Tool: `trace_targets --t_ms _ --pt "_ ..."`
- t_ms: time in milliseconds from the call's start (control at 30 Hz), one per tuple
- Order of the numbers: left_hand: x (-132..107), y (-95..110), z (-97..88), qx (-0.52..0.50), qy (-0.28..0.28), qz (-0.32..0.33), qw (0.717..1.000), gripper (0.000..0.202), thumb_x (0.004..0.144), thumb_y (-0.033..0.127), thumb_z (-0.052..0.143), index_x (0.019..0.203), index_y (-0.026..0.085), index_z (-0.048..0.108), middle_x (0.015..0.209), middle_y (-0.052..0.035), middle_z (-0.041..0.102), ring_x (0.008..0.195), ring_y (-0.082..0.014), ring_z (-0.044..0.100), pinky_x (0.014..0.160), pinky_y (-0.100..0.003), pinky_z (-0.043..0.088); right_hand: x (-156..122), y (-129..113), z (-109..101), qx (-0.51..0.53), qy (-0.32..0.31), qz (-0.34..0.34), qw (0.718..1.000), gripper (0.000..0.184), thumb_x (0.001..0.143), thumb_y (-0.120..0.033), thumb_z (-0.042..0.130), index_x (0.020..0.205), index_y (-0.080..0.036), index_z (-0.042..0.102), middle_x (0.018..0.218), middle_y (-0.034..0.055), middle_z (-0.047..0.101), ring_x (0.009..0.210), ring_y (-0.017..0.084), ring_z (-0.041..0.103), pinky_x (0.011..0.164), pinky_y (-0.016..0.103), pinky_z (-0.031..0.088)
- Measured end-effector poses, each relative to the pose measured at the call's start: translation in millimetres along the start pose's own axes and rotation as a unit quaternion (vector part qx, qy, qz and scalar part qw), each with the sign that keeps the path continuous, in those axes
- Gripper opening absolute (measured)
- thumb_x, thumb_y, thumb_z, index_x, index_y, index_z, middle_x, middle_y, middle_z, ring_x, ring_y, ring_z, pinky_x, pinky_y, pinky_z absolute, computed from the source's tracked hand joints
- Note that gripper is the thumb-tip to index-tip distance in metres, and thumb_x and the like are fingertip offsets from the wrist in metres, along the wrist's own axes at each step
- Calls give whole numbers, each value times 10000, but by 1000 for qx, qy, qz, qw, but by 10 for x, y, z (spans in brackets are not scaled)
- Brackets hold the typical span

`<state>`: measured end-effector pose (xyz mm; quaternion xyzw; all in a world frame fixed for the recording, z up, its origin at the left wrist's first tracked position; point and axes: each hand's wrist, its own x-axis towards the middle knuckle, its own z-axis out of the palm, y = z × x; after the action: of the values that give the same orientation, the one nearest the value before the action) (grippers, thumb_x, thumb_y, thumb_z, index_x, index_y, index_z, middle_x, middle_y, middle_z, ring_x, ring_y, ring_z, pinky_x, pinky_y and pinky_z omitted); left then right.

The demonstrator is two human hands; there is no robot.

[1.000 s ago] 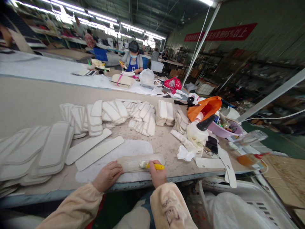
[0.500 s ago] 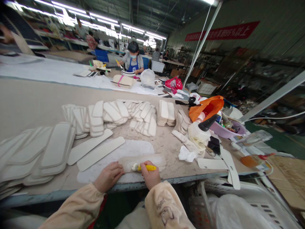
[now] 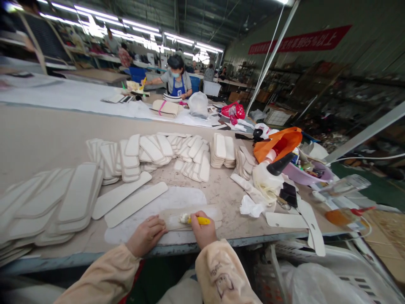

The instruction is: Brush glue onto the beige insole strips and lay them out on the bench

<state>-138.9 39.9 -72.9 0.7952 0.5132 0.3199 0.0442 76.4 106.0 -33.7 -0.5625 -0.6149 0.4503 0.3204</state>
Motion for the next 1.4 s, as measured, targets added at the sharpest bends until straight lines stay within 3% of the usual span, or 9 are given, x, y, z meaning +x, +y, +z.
trace_targets --t_ms 133,267,367,667,933,1033,1133,1267,1400 --pt "11 2 -7 2 5 -1 1000 183 877 219 496 773 201 646 782 -30 647 787 -144 596 878 -344 490 37 -47 -137 16 32 20 999 318 794 -497 504 689 -201 553 471 -52 468 423 111 464 406 200 388" --pt "15 -2 7 2 9 13 1000 183 875 195 494 769 199 644 772 -20 646 767 -133 596 895 -348 480 -38 -151 207 76 -39 -18 996 307 798 -480 517 746 -185 584 498 -48 506 443 104 488 436 194 399" --pt "9 -6 21 4 14 9 1000 162 871 185 500 796 196 644 773 -15 650 757 -131 596 906 -359 474 -37 -122 367 68 -34 -27 997 319 794 -479 514 745 -175 594 481 -50 501 430 100 474 419 192 372" --pt "18 -7 18 -1 7 2 1000 119 856 194 535 810 202 644 819 -18 659 803 -139 593 908 -347 468 127 177 -316 -2 106 13 994 344 781 -523 494 700 -196 564 486 -41 493 453 119 485 436 210 386" --pt "9 -28 24 13 9 23 1000 115 848 177 542 804 205 645 845 -14 662 813 -140 594 908 -343 467 -110 43 244 110 -41 18 993 271 799 -438 514 725 -182 564 478 -60 481 408 86 440 391 179 360" --pt "8 -33 20 12 10 26 1000 113 850 180 542 813 206 645 856 -16 665 830 -141 596 914 -339 464 -42 148 24 84 -6 44 995 248 791 -419 503 691 -195 540 468 -66 468 400 90 435 377 181 361" --pt "17 -24 11 9 7 26 1000 117 854 182 538 821 208 648 861 -20 668 825 -141 596 904 -336 467 69 288 -420 11 45 55 997 264 805 -430 468 688 -202 535 453 -61 477 379 103 462 371 194 361" --pt "36 -15 12 10 9 26 1000 117 855 189 539 822 209 649 858 -19 670 811 -141 597 889 -339 469 184 373 -931 -203 137 -26 969 308 845 -414 420 683 -199 570 489 -16 551 449 134 535 452 225 386" --pt "39 -10 16 19 15 28 999 117 853 190 540 803 205 645 847 -16 671 805 -138 602 890 -339 468 128 341 -974 -280 150 -110 942 289 877 -382 415 781 -194 611 699 50 648 646 171 601 594 258 413"
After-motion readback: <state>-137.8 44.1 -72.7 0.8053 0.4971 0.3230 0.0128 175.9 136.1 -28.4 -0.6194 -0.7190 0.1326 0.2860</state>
